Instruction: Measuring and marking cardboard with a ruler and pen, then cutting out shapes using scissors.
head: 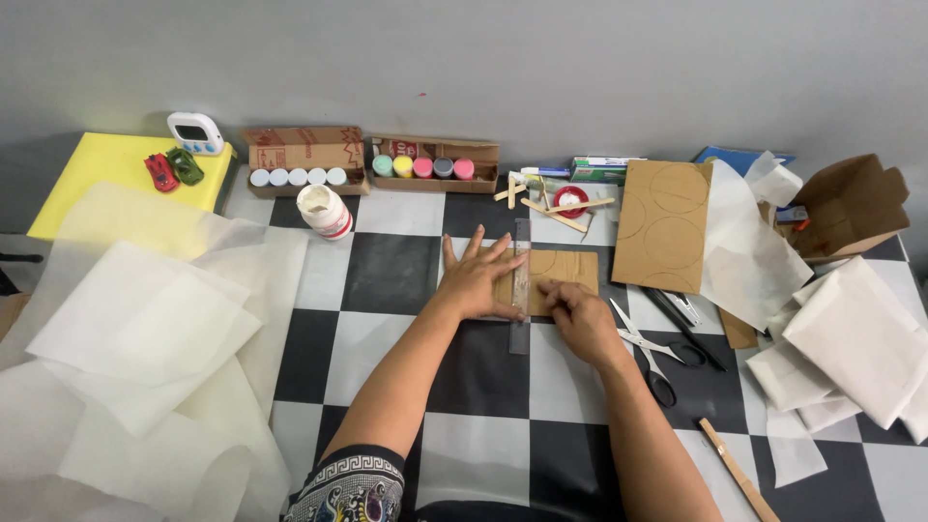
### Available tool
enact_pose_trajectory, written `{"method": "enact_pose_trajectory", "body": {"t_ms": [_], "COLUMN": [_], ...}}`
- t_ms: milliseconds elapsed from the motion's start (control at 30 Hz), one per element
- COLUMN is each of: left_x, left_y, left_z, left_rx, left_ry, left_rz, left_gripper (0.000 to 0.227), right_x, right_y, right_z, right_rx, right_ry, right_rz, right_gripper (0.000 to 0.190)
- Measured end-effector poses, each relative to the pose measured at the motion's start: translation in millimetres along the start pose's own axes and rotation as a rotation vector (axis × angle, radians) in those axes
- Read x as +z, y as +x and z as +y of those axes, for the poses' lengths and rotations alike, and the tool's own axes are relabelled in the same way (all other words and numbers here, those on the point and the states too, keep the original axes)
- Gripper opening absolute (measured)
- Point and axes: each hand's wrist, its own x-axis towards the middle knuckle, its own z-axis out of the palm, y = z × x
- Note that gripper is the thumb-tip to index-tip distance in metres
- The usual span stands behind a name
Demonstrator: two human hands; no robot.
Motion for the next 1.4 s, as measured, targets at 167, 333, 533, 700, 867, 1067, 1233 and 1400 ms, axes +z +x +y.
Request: {"method": "enact_pose_trajectory", "body": {"t_ms": [167,333,533,700,867,1067,1233,1400], "left_x": [-0.1,3.0,0.6,3.0,2.2,2.6,1.2,7.1], "left_y": [-0.8,0.1,-1.5,-0.8,-0.8,-1.5,-1.8,3.6], "left_z": [1.0,-0.9,0.9,-0.2,-0.2,-0.8,0.0,-3.1], "left_rx": [0.001,0.006,0.001,0.007,0.009,0.005,0.008,0.004], "left_ry": [-0.009,-0.009,-0.010,-0.002,-0.018,-0.010,-0.007,0.039], "left_rz": [0.023,0.036,0.043,0.046,0.056,0.066,0.059,0.049], "left_gripper": [0.102,0.102,0.100,0.099,0.099,0.099,0.099,0.099], "right_x": [-0.6,-0.5,-2.9,0.7,-5.1,-6.9,-6.6,-15.9], "right_y": [1.2,0.6,0.3,0.9,-0.4,-0.7,-0.7,-1.5], "right_z": [3.6,4.4,1.5,6.3,-2.9,-7.8,-3.6,-8.3], "right_rx": [-0.016,0.003,-0.031,-0.027,-0.006,-0.009,0.000,0.008], "right_ry": [0.001,0.011,0.029,0.040,0.033,0.041,0.019,0.102], "right_rz": [-0.002,-0.013,-0.013,-0.001,-0.023,-0.013,-0.038,-0.064], "right_gripper": [0.016,0.017,0.014,0.012,0.013,0.012,0.011,0.010]}}
